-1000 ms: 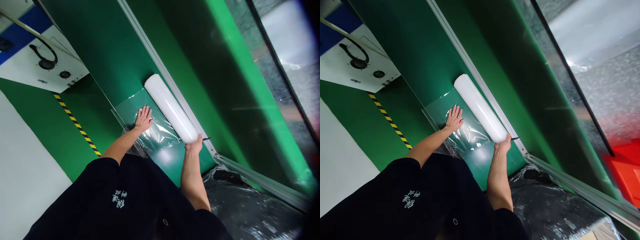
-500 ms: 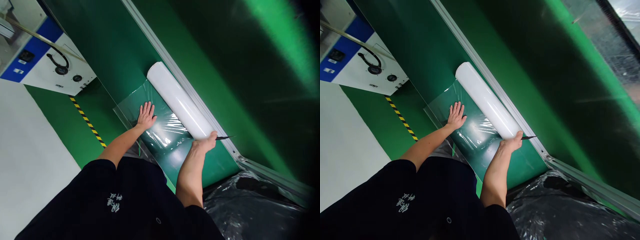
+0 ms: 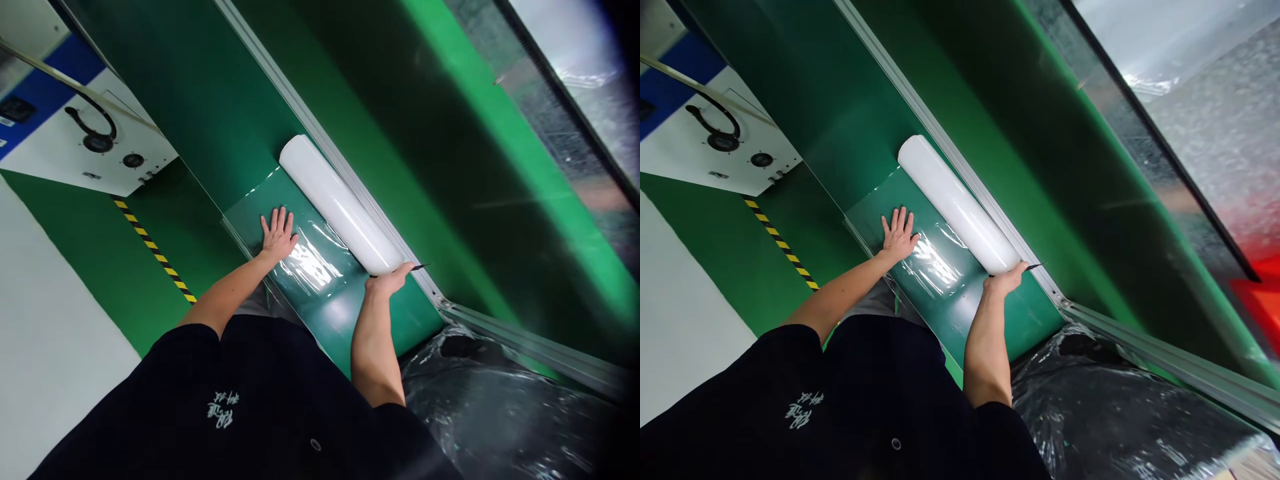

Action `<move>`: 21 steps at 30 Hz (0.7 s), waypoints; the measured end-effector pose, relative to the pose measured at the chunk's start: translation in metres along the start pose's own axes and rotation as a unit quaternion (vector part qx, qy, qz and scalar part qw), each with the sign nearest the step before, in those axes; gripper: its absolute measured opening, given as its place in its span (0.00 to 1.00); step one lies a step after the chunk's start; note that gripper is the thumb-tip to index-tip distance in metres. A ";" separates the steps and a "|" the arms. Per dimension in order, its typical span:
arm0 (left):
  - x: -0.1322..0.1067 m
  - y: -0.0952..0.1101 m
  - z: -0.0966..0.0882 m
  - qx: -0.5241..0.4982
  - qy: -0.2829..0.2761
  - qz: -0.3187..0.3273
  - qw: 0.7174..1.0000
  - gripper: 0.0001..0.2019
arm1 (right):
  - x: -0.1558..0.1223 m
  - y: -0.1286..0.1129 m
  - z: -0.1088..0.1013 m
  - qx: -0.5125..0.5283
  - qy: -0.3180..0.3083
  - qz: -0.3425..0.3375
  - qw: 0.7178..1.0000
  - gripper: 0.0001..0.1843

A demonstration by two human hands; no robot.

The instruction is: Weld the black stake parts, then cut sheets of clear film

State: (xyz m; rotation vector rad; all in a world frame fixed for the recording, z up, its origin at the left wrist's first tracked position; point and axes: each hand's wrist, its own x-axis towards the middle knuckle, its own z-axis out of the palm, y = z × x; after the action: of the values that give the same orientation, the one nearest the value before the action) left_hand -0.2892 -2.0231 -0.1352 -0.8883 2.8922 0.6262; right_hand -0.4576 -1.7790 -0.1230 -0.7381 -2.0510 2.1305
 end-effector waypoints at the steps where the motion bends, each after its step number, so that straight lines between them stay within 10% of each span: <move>1: 0.000 0.000 -0.001 0.000 -0.002 -0.004 1.000 0.36 | -0.001 -0.001 0.000 -0.001 -0.001 0.001 1.000 0.29; 21: 0.030 0.001 0.003 0.018 -0.007 0.033 0.999 0.32 | -0.019 0.004 -0.027 -0.061 -0.027 -0.063 0.996 0.28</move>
State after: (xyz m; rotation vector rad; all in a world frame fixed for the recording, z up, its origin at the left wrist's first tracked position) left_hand -0.3156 -2.0369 -0.1424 -0.7843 2.9204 0.5795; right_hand -0.4292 -1.7625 -0.1212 -0.5547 -2.2078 1.9940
